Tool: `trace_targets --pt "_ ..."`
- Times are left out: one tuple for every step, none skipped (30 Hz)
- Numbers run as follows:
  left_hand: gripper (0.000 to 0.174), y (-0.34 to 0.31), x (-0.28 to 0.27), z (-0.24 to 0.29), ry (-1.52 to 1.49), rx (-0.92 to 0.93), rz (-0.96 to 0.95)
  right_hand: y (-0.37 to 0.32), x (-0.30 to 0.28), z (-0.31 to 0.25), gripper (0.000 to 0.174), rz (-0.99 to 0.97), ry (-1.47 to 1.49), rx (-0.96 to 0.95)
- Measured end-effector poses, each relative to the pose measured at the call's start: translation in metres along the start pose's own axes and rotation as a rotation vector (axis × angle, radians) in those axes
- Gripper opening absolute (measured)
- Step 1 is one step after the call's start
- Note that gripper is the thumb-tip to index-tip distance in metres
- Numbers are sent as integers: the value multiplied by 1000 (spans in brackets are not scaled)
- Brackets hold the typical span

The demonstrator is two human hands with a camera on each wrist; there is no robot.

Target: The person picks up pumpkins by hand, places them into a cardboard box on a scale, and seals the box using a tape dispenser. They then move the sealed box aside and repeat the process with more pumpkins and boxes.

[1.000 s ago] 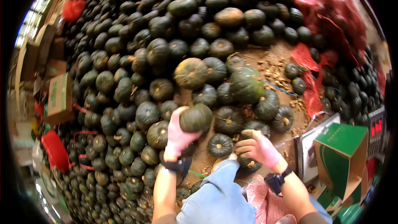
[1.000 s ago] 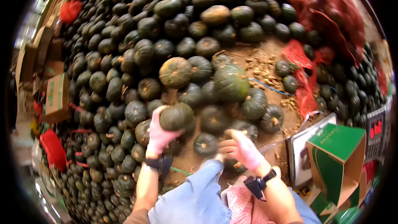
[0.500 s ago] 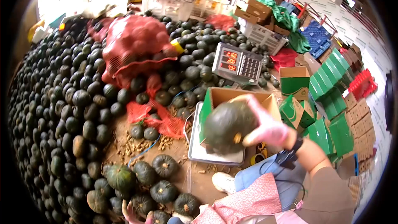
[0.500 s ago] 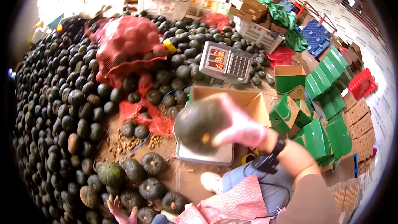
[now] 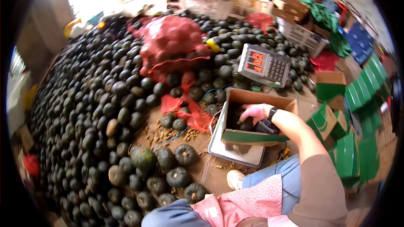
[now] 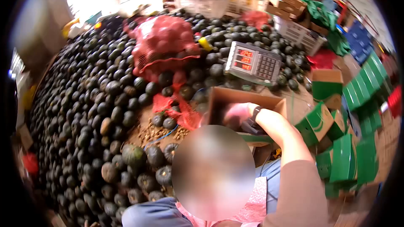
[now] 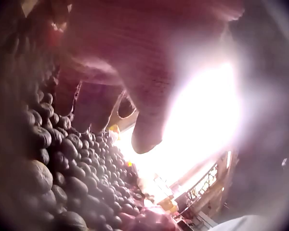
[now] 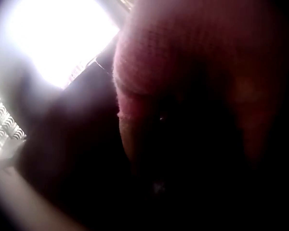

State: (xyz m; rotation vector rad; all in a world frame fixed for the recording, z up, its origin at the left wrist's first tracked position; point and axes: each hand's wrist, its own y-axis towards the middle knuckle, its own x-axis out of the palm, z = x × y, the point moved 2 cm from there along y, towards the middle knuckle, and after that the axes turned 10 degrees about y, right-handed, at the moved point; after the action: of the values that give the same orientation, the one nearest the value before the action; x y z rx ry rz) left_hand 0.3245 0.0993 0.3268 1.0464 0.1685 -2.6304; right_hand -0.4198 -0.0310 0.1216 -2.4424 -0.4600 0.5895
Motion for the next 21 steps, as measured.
trace_targets --pt "52 -15 -15 -9 -18 -19 27 -11 -1 -8 57 -34 -650 -285" --pt "50 -26 -21 -9 128 -15 64 -14 1 -3 54 151 -428 -164" --pt "79 0 -43 -155 -138 39 3 -9 -3 3 46 339 -23 -67" --pt "56 -26 -19 -77 -90 -24 89 -55 28 -97 43 345 350 145" --pt "59 -33 -14 -72 -63 -60 86 -46 10 -76 50 162 445 -110" --pt "64 -29 -13 -89 14 -82 1 -78 28 -119 47 239 547 -302" --pt "63 -25 -4 -96 152 -78 -66 -98 37 -140 52 279 621 -389" --pt "65 -15 11 -107 215 -53 -129 -112 33 -145 64 298 588 -484" --pt "69 -1 31 -118 220 -137 -224 -124 50 -163 77 245 667 -533" --pt "75 17 55 -137 317 -61 -280 -136 76 -186 84 320 662 -527" --pt "81 37 85 -157 368 -93 -364 -143 114 -216 85 361 637 -548" --pt "86 58 117 -165 385 -91 -426 -138 143 -226 83 388 529 -490" --pt "95 80 150 -177 406 -81 -442 -129 163 -231 81 413 415 -436" --pt "104 102 182 -193 361 -139 -405 -110 188 -220 78 392 430 -338" --pt "113 124 213 -209 370 -225 -358 -84 214 -205 74 373 442 -242" --pt "118 149 246 -233 367 -269 -252 -59 237 -199 72 290 442 -159" --pt "121 170 266 -235 363 -312 -171 -31 259 -192 69 209 441 -77" --pt "120 189 283 -238 381 -327 -138 -3 280 -182 69 182 407 -96" --pt "118 206 302 -244 395 -345 -109 27 299 -171 69 157 369 -111" --pt "116 219 311 -234 451 -482 -233 60 318 -163 69 142 317 -102" --pt "114 226 328 -238 525 -523 -180 83 335 -162 70 128 268 -89"
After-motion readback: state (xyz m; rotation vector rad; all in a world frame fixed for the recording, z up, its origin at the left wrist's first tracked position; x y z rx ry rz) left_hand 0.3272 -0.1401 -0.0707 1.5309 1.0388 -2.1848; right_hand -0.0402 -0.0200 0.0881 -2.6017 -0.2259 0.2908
